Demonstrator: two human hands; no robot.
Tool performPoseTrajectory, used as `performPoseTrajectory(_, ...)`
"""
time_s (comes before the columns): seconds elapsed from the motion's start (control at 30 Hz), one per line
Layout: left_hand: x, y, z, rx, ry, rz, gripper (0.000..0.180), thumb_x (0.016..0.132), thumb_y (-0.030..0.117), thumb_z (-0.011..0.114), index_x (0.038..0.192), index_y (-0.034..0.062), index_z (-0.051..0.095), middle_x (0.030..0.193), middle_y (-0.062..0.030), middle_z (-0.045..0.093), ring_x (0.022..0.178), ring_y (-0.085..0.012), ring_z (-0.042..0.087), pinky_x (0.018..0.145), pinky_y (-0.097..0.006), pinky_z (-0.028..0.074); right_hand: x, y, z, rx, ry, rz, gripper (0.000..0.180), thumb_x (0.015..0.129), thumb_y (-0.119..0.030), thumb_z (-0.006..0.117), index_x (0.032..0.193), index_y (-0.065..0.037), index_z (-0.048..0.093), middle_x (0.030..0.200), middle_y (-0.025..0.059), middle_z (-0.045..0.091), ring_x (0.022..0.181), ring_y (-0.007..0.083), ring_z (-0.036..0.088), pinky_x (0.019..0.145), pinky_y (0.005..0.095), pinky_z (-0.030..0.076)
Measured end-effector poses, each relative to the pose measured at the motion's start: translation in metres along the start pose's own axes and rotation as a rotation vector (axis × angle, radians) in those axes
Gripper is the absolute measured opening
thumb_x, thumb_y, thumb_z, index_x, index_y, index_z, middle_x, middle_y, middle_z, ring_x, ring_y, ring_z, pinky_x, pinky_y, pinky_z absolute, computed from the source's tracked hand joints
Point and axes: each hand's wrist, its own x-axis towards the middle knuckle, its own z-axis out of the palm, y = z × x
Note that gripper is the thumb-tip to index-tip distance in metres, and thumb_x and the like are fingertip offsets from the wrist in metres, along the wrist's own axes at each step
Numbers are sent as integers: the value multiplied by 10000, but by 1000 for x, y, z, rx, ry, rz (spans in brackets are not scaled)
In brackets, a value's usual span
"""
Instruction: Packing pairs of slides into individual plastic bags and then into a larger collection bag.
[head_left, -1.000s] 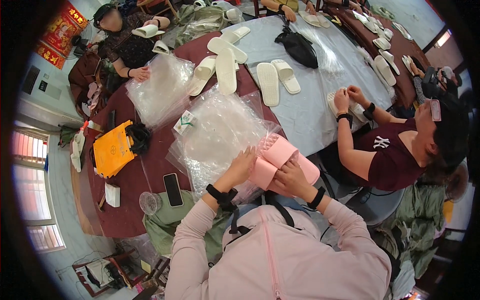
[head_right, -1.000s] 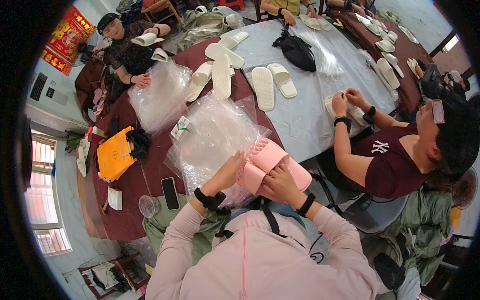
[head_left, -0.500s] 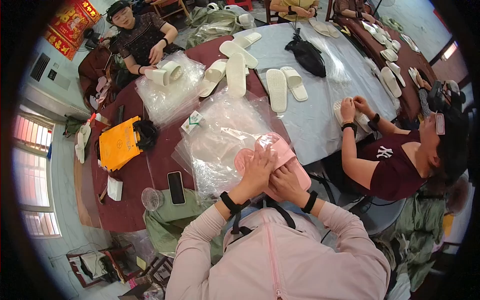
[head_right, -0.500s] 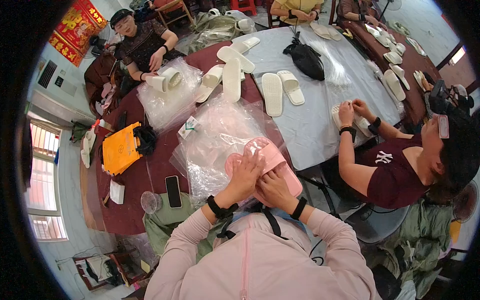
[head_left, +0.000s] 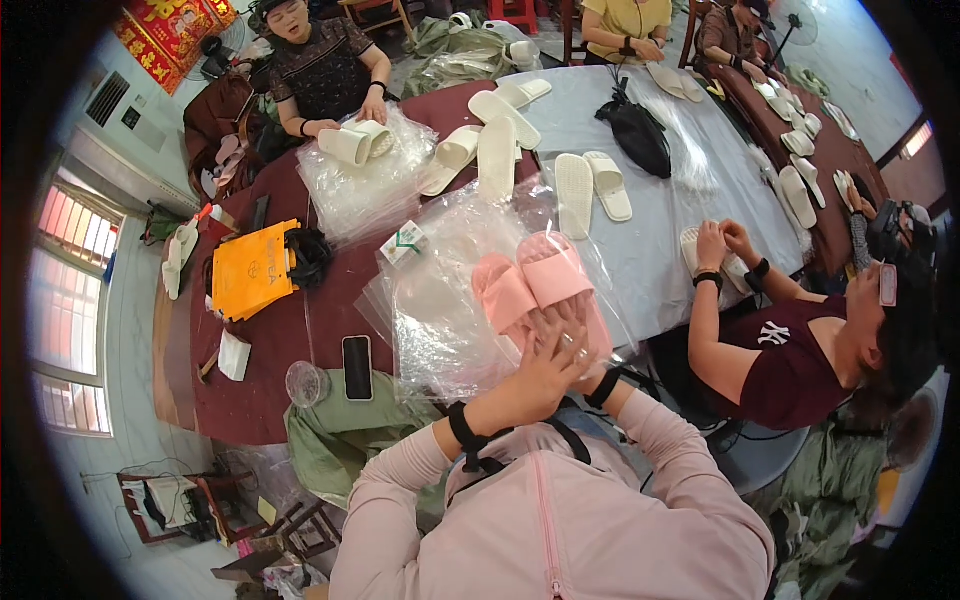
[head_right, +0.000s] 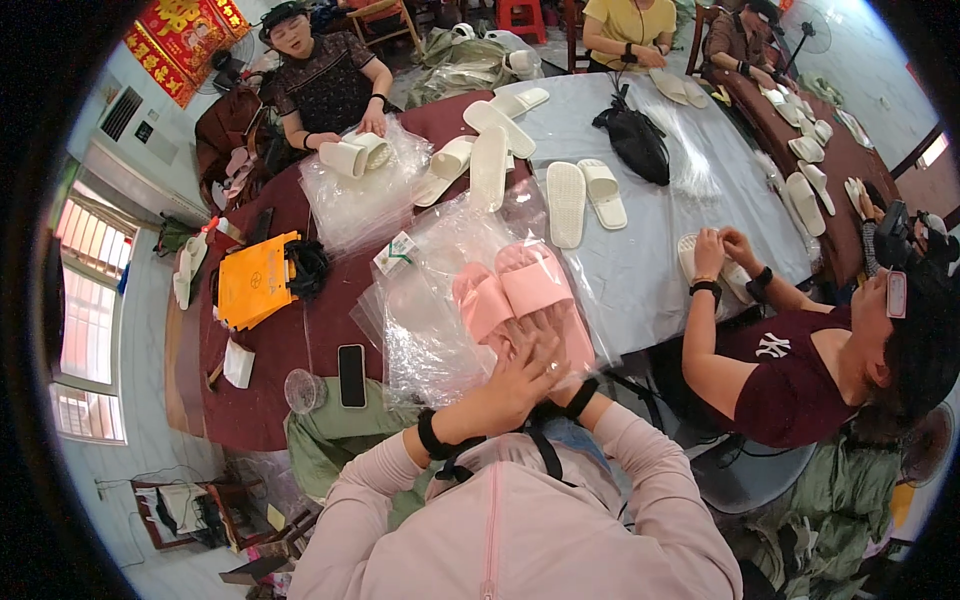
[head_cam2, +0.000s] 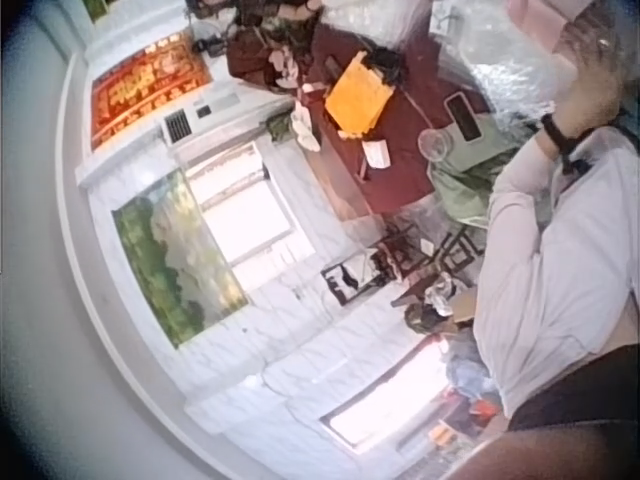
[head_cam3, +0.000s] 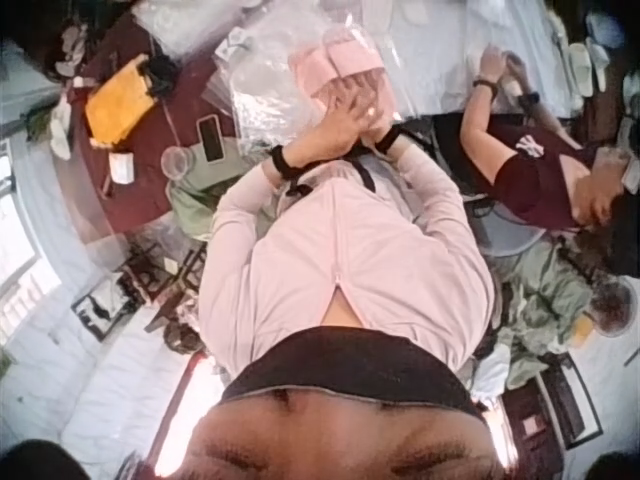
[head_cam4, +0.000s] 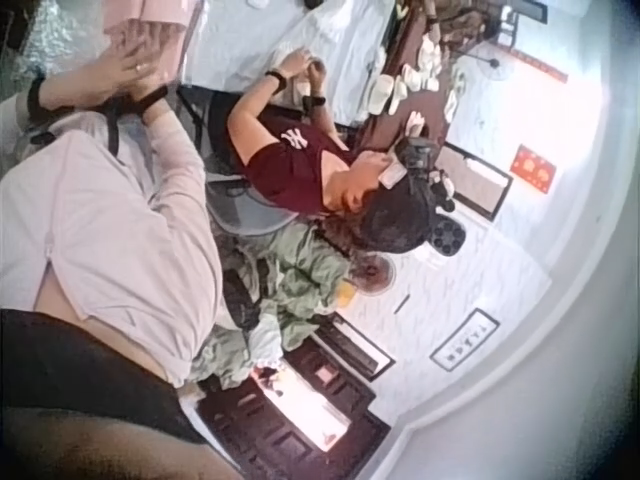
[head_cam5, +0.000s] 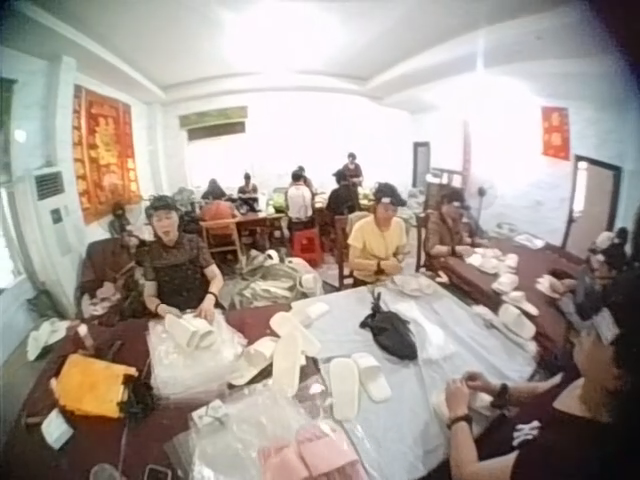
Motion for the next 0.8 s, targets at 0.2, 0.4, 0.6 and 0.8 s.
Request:
performPoseTrajectory(0.2, 0, 30, -34, -358, 128, 163, 384, 806, 79, 566, 1182, 36, 503, 1211, -120, 530, 1061, -312, 505, 886, -408, 413, 4, -6, -1, 300, -177, -103, 386, 800, -249, 584, 1130, -49, 577, 1132, 154, 571, 1051, 316, 540, 941, 410, 382)
performPoseTrajectory(0.4, -9, 45, -57, -529, 481, 54, 285, 771, 16, 545, 1053, 30, 583, 984, -112, 625, 869, -288, 598, 732, -359, 481, 7, -11, -3, 599, -390, -233, 400, 826, -240, 567, 1176, -47, 548, 1162, 155, 556, 1074, 322, 528, 932, 391, 398)
performPoseTrajectory(0.6, -51, 31, -59, -504, 807, -495, 145, 898, 84, 469, 971, 18, 576, 840, -119, 633, 724, -197, 619, 624, -298, 478, 22, -20, -24, 853, -601, -396, 413, 848, -232, 554, 1215, -46, 525, 1186, 156, 544, 1094, 327, 518, 924, 376, 411)
performPoseTrajectory(0.8, -90, 31, -42, -707, 1103, -828, 275, 992, 211, 318, 984, 10, 506, 827, -80, 638, 688, -115, 601, 569, -225, 460, 17, -21, -99, 874, 20, -212, 771, 704, -351, 734, 1290, 22, 398, 1379, 253, 320, 1260, 408, 329, 1008, 506, 279)
